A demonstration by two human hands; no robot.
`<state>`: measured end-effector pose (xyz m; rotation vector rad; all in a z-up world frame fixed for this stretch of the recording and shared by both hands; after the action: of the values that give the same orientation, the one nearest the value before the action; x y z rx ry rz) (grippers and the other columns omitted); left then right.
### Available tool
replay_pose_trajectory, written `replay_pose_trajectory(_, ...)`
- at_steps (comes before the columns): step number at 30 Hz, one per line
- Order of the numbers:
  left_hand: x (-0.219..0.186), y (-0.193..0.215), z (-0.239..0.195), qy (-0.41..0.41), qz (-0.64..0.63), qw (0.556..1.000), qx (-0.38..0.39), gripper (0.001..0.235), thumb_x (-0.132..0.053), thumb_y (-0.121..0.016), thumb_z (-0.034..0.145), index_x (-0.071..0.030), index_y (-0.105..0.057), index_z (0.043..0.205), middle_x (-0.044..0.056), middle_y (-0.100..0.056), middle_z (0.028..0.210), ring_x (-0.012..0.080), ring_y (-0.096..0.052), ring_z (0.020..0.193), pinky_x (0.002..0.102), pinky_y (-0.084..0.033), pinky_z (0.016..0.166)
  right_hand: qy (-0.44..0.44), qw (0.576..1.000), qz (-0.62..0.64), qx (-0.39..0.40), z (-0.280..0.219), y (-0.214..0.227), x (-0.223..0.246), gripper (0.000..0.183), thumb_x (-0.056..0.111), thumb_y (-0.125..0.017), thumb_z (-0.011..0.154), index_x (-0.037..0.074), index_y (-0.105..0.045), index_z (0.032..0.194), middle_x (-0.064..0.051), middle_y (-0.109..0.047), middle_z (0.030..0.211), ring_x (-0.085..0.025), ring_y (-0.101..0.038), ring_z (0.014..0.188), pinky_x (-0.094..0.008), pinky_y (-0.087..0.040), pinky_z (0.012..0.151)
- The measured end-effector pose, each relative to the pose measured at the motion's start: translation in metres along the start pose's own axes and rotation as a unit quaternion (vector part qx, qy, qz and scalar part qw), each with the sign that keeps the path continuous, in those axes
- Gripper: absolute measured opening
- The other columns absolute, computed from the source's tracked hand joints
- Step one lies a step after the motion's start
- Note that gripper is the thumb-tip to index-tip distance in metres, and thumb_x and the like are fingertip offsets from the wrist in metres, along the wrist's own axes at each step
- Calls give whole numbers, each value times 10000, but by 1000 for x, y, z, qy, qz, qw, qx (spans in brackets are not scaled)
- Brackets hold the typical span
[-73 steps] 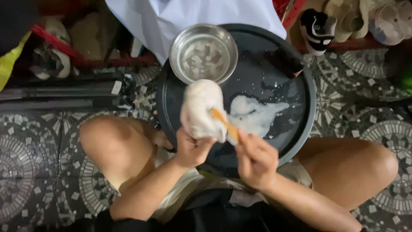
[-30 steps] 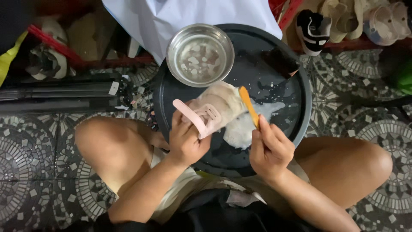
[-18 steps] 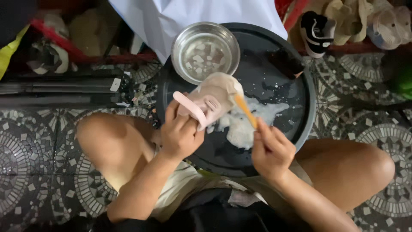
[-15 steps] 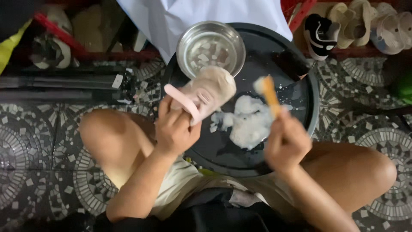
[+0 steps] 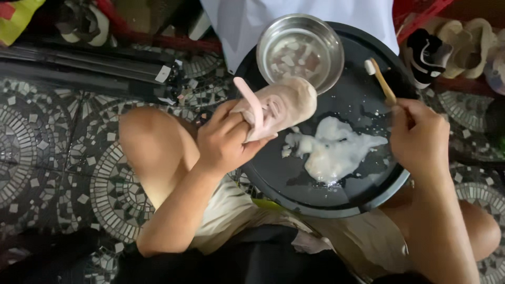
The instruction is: The person sits cross-legged on the floor and scrubs a white sneaker using a toothbrush and soapy water. They repeatedly dip the brush into a metal bowl of water and scrub various parts of the shoe, including the sole and upper, over a black tray.
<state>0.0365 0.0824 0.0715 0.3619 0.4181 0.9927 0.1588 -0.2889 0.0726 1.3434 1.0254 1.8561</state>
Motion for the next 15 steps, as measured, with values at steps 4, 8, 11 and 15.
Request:
replay_pose_trajectory(4, -2, 1, 0, 4, -25, 1000, 0, 516, -423, -829, 1033, -64, -608, 736, 75, -745, 840, 358, -792, 954, 344, -566, 641, -8, 998, -54, 27, 26, -19, -10, 226, 155, -684, 1171, 107, -861, 1302, -108, -822, 1050, -302, -738, 913, -455, -519, 867)
replay_pose_trajectory(8, 0, 0, 2, -9, -55, 998, 8, 431, -287, -852, 1019, -49, -605, 758, 99, -764, 899, 358, -766, 949, 348, -606, 749, 53, 993, -104, -7, 47, -44, -43, 232, 70, -663, 1088, 4, -868, 1174, -279, -788, 1092, -498, -708, 1046, -580, -530, 945)
replay_pose_trajectory(11, 1, -2, -2, 1, -96, 995, 22, 367, -185, -868, 994, -19, -598, 808, 106, -729, 908, 364, -727, 922, 370, -622, 799, -1, 996, -80, 28, 54, -50, -36, 308, 98, -618, 1063, 5, -876, 1202, -262, -798, 1040, -451, -720, 924, -550, -538, 851)
replay_pose_trajectory(15, 1, -5, 0, 48, -172, 983, 46, 273, -145, -818, 1011, -3, -622, 885, 125, -696, 905, 367, -669, 860, 432, -615, 839, 12, 995, -92, 33, 59, -61, -47, 243, 150, -647, 1109, 56, -871, 1119, -152, -801, 866, -406, -725, 721, -505, -536, 687)
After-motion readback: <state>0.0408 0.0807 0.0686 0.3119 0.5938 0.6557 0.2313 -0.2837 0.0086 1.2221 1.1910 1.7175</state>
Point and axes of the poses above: each hand's wrist, its own z-axis towards the middle knuckle, its own y-axis out of the back of the hand, x = y × z, the point moved 4 cm from there along z, towards the middle knuckle
